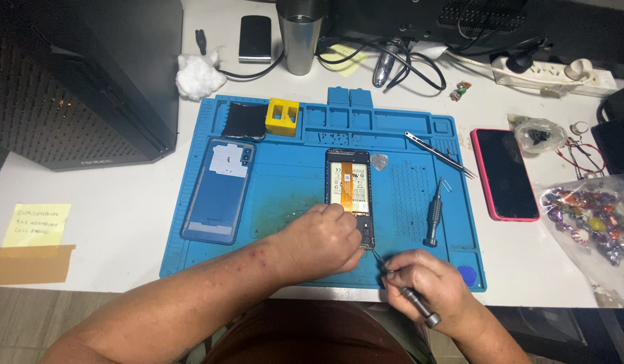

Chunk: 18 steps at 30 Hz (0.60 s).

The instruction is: The person uses a screwdriver to remove screws from a disassembled smartphone placed on a blue work mat. They remove a metal bracket and set it aside, then continue unscrewing and removing additional components from the phone's interior.

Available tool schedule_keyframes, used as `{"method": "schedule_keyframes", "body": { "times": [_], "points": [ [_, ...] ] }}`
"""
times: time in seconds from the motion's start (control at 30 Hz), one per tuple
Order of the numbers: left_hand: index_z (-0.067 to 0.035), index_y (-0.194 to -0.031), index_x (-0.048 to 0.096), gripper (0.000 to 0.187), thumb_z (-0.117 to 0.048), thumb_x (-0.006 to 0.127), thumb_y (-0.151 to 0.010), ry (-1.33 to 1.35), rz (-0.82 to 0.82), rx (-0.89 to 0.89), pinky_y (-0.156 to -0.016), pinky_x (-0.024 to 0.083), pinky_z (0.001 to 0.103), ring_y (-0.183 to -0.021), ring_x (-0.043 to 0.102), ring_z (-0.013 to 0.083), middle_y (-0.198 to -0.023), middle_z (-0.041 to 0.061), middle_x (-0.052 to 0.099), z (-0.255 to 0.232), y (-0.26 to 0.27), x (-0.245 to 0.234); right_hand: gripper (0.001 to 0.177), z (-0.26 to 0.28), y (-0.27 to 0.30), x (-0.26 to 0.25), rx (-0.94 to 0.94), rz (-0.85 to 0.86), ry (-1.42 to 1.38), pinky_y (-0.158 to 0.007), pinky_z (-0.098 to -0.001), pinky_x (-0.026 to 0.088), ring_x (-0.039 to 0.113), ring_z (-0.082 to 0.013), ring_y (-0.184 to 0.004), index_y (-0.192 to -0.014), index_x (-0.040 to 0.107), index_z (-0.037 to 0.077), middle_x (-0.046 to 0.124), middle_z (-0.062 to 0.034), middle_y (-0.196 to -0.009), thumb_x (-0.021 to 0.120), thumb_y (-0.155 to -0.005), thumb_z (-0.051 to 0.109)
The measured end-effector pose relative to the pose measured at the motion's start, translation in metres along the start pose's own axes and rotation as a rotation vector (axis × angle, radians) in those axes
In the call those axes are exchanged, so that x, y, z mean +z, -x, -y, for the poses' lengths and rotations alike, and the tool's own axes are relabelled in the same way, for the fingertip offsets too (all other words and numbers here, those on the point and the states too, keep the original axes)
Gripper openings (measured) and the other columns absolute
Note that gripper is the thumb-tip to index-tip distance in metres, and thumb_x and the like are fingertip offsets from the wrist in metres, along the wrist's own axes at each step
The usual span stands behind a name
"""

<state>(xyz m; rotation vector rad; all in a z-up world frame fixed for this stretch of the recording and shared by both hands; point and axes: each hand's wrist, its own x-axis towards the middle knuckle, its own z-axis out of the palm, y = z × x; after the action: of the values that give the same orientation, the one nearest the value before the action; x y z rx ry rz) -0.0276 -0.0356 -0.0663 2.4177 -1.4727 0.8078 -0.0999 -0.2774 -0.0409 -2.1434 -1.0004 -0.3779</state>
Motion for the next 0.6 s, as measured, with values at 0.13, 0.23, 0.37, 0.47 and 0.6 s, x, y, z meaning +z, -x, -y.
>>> {"method": "schedule_keyframes", "body": {
  "times": [0.13, 0.23, 0.37, 0.47, 0.6],
  "points": [
    [-0.016, -0.073, 0.062, 0.028, -0.038, 0.070, -0.089, -0.020, -0.024, 0.015, -0.055, 0.046, 0.037, -0.068, 0.055, 0.0243, -0.072, 0.005, 0.057, 0.001, -0.001, -0.001, 0.015, 0.004, 0.000, 0.002, -0.032, 0.009, 0.049, -0.078, -0.0295, 0.064, 0.075, -0.0218, -0.086, -0.091, 0.063, 0.003, 0.069, -0.0125, -0.095, 0.077, -0.086, 0.006],
    [-0.016, -0.072, 0.061, 0.029, -0.036, 0.070, -0.091, -0.015, -0.044, 0.024, -0.055, 0.046, 0.036, -0.068, 0.055, 0.0242, -0.072, 0.005, 0.056, 0.001, -0.001, 0.000, 0.021, 0.004, 0.001, 0.003, -0.097, 0.001, 0.094, -0.073, -0.0300, 0.063, 0.074, -0.0232, -0.084, -0.088, 0.059, 0.002, 0.066, -0.0139, -0.095, 0.079, -0.085, 0.002],
    [-0.016, -0.073, 0.064, 0.030, -0.039, 0.068, -0.092, -0.034, -0.018, 0.021, -0.057, 0.048, 0.037, -0.069, 0.056, 0.0239, -0.073, 0.005, 0.059, -0.001, -0.001, 0.001, 0.016, -0.007, 0.012, 0.005, -0.141, 0.005, 0.135, -0.080, -0.0400, 0.062, 0.070, -0.0331, -0.088, -0.095, 0.058, 0.000, 0.063, -0.0163, -0.102, 0.072, -0.091, 0.006],
    [-0.015, -0.072, 0.062, 0.029, -0.038, 0.070, -0.089, -0.030, -0.057, 0.002, -0.055, 0.047, 0.037, -0.067, 0.056, 0.0239, -0.072, 0.005, 0.058, -0.001, 0.000, 0.004, 0.015, -0.020, 0.010, -0.001, -0.060, -0.032, 0.181, -0.087, -0.0416, 0.057, 0.070, -0.0309, -0.099, -0.097, 0.067, 0.004, 0.069, -0.0145, -0.105, 0.077, -0.087, 0.009],
    [-0.009, -0.076, 0.065, 0.028, -0.033, 0.064, -0.091, 0.132, 0.001, -0.018, -0.061, 0.053, 0.040, -0.072, 0.062, 0.0277, -0.072, 0.010, 0.060, 0.003, -0.005, -0.003, 0.025, -0.030, -0.020, -0.014, 0.128, 0.011, 0.444, -0.091, -0.0427, 0.056, 0.070, -0.0322, -0.105, -0.107, 0.070, 0.007, 0.071, -0.0137, -0.112, 0.066, -0.085, -0.003]
  ]
}}
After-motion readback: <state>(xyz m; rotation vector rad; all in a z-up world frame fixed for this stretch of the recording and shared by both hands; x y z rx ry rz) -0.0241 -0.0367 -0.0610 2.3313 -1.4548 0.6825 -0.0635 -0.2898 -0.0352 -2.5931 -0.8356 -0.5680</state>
